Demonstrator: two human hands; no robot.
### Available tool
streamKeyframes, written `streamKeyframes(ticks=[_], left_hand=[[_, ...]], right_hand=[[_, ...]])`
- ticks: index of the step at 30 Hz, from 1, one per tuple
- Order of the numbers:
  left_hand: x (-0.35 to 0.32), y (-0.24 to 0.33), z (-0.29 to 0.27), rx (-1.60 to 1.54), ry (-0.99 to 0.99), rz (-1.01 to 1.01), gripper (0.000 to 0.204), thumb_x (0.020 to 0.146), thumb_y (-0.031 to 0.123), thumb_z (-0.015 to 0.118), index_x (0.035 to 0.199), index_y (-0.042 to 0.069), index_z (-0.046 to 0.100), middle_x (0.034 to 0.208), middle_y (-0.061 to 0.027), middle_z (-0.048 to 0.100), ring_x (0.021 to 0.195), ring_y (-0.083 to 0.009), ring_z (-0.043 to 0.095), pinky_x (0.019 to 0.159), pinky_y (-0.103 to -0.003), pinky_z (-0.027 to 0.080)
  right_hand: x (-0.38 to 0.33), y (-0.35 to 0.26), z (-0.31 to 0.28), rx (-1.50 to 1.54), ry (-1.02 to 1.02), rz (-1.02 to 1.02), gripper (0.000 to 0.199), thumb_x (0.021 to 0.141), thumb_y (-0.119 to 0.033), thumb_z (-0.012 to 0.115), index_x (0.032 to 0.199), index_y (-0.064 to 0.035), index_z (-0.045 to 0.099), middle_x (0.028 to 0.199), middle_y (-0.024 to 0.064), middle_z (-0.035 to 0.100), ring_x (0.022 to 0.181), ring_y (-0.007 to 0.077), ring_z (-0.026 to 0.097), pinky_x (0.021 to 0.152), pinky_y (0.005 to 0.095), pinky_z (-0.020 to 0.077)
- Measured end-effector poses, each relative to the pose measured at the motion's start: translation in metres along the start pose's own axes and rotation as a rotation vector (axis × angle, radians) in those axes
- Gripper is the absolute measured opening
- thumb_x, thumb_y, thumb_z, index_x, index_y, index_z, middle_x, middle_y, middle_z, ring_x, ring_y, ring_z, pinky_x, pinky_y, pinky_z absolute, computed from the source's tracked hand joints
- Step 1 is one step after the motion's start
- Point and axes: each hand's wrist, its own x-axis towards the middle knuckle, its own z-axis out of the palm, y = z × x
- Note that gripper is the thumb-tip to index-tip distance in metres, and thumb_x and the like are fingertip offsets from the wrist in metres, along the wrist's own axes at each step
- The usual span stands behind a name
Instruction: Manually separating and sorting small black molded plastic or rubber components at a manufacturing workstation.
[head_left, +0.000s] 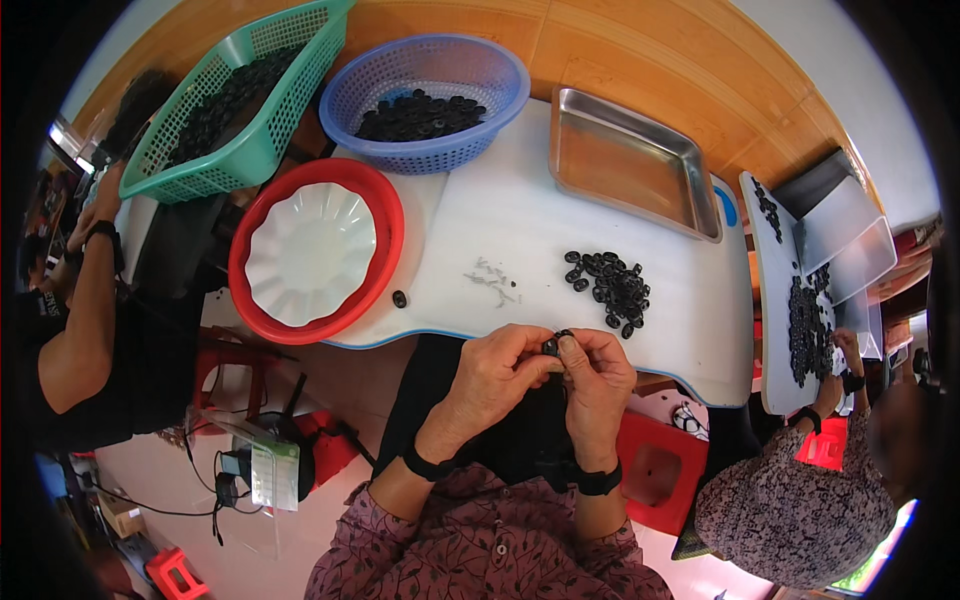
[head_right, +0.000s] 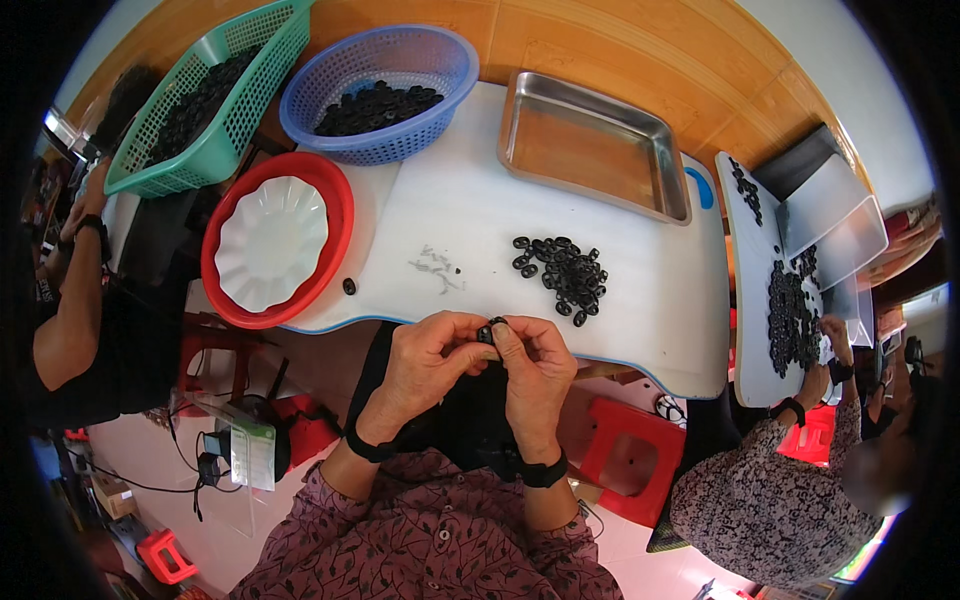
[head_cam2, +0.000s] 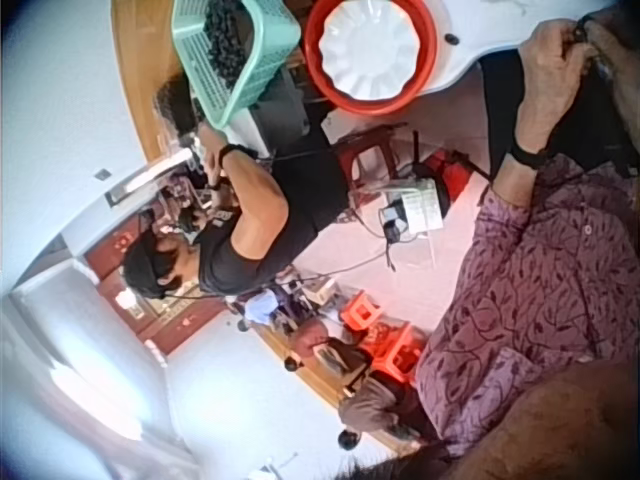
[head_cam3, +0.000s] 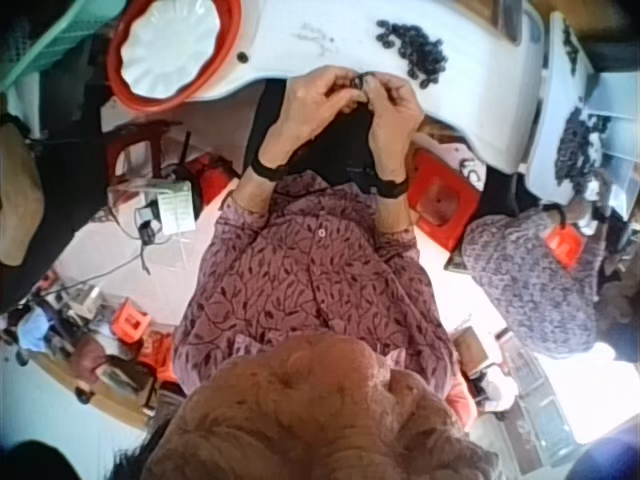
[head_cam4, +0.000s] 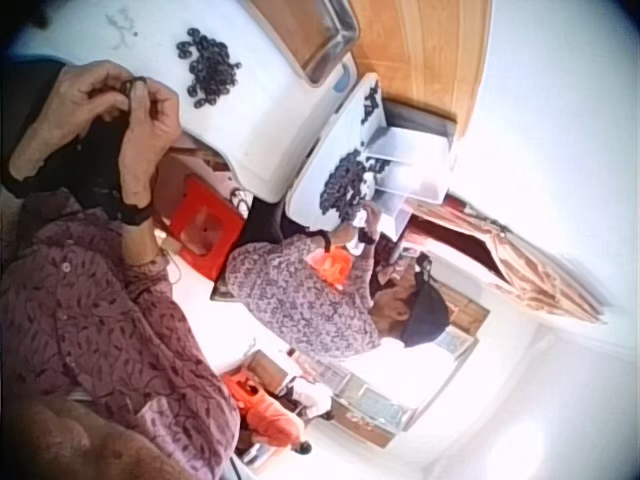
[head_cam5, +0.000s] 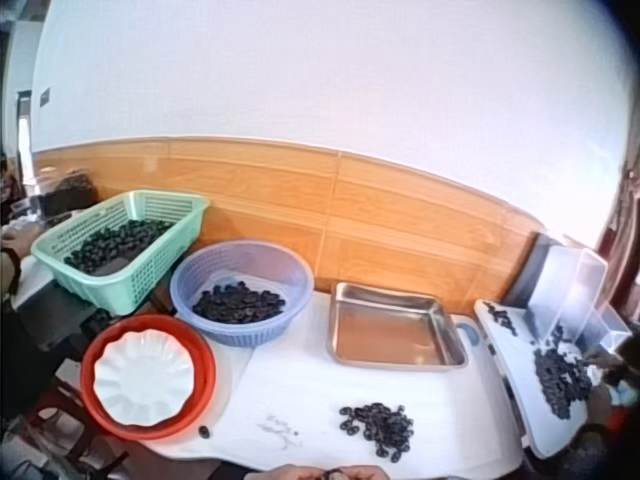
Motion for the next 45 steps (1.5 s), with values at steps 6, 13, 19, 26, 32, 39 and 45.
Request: streamKeyframes(ticks=[6,13,19,26,32,39,45], left_hand=[[0.000,0.001,-0.001,-0.028,0.005,-0.029,0.020,0.080,0.004,0.073,0.096,-0.004,0.062,0.075,-0.0070,0.066,0.062,-0.0106,0.066,0.055,-0.022,0.054],[0.000,-0.003,-0.001,0.055,0.061,0.010,0.021,0.078,0.001,0.073,0.096,-0.002,0.063,0.076,-0.0058,0.064,0.061,-0.0097,0.064,0.054,-0.022,0.051],[0.002,-0.006,-0.003,0.316,0.197,0.222,0.027,0.073,0.000,0.074,0.098,0.001,0.063,0.078,-0.0099,0.058,0.065,-0.0191,0.064,0.053,-0.027,0.049],[0.000,0.002,-0.007,-0.309,0.092,-0.174,0.026,0.076,-0.003,0.072,0.100,0.001,0.065,0.076,-0.0055,0.059,0.060,-0.0100,0.060,0.052,-0.023,0.048],[0.002,-0.008,-0.013,0.205,0.115,0.065,0.025,0.077,-0.004,0.071,0.101,0.000,0.064,0.077,-0.0051,0.060,0.061,-0.0102,0.062,0.055,-0.022,0.050],[-0.001,0.007,-0.022,-0.627,-0.079,-0.322,0.027,0.081,-0.007,0.067,0.107,-0.005,0.061,0.084,-0.0051,0.063,0.068,-0.0118,0.064,0.059,-0.023,0.056],[-0.002,0.008,-0.024,-0.664,-0.114,-0.281,0.029,0.082,-0.004,0.067,0.111,-0.003,0.062,0.085,-0.0047,0.062,0.069,-0.0094,0.063,0.061,-0.023,0.057]], right_hand=[[0.002,0.003,0.003,-0.085,0.009,-0.046,0.009,0.089,-0.002,0.063,0.096,0.0017,0.060,0.084,0.0054,0.065,0.071,0.0075,0.060,0.062,0.0178,0.0471],[0.004,0.003,0.007,-0.136,0.061,-0.023,0.012,0.088,-0.005,0.065,0.095,0.0020,0.059,0.083,0.0060,0.065,0.072,0.0079,0.059,0.064,0.0195,0.0482],[0.005,0.006,0.002,-0.163,0.090,-0.036,0.010,0.089,-0.007,0.064,0.095,-0.0003,0.059,0.083,0.0049,0.066,0.068,0.0067,0.057,0.060,0.0188,0.0455],[0.003,0.004,0.002,-0.125,0.068,-0.062,0.009,0.090,-0.007,0.063,0.095,-0.0013,0.058,0.086,0.0051,0.066,0.069,0.0061,0.057,0.060,0.0183,0.0451],[0.000,0.001,0.000,-0.164,0.071,-0.019,0.009,0.090,-0.006,0.063,0.094,-0.0008,0.057,0.086,0.0058,0.066,0.068,0.0064,0.057,0.059,0.0184,0.0454],[-0.014,-0.011,-0.001,-0.081,0.006,0.002,0.017,0.088,-0.004,0.064,0.104,0.0018,0.060,0.086,0.0061,0.065,0.068,0.0073,0.058,0.059,0.0189,0.0461],[-0.023,-0.021,0.001,-0.094,-0.012,0.040,0.017,0.087,-0.003,0.065,0.103,0.0018,0.063,0.084,0.0044,0.064,0.069,0.0074,0.058,0.060,0.0186,0.0462]])
